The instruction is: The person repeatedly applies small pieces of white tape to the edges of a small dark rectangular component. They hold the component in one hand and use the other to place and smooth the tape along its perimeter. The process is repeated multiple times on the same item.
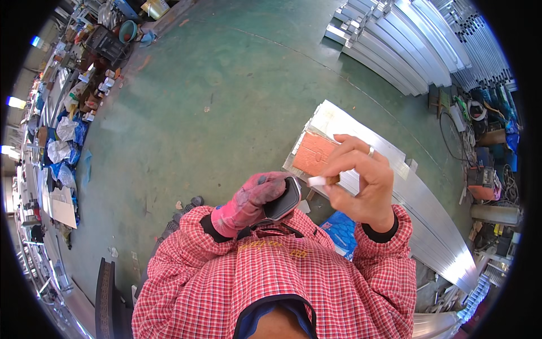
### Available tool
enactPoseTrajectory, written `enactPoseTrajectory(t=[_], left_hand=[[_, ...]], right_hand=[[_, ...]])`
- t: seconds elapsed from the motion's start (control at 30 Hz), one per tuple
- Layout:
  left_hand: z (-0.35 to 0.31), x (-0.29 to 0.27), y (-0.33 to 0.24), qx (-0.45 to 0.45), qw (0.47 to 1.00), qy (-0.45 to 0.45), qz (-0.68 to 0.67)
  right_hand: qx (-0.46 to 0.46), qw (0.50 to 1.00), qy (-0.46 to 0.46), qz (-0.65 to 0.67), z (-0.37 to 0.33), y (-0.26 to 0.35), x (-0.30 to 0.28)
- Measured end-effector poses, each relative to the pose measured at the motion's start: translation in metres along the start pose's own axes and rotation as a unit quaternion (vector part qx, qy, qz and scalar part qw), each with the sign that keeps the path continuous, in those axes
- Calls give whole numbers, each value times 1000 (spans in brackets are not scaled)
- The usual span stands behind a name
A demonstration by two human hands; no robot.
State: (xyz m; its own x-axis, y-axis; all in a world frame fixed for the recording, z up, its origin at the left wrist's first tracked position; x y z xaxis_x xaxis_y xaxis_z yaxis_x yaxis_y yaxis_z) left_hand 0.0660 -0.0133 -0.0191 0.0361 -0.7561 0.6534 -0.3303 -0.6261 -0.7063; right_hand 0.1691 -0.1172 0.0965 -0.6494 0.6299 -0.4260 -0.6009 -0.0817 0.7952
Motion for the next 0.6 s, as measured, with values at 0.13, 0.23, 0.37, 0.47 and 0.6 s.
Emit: enactPoseTrajectory(t=[0.13, 0.23, 0.37, 0.47, 0.6], left_hand=[[-5, 0, 1, 10, 999, 37, -38], [-2, -11, -1, 37, 999, 10, -36], [-1, -31, 9, 63, 996, -53, -16], [0, -46, 17, 49, 996, -80, -2], [-3, -61, 26, 17, 989, -141, -50]], right_hand=[[16, 995, -94, 1, -3, -20, -18], [103, 979, -174, 27, -14, -71, -37], [254, 925, -260, 112, -56, -179, -44], [315, 907, -278, 27, -106, -260, -33], [399, 877, -265, -33, -156, -319, 3]])
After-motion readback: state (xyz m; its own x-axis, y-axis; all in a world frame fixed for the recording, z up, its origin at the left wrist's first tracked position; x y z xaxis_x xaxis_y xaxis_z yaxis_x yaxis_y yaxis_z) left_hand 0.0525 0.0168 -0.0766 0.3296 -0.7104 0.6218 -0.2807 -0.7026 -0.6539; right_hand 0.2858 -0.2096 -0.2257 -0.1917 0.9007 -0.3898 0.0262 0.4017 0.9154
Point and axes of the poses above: each hand's wrist, its own z-axis towards the middle knuckle, its own x-axis out of the palm, y = z × x, the point moved 7 cm from there along z, towards the middle knuckle, and after that the axes turned 1 degree about -z, right-handed, at the moved point
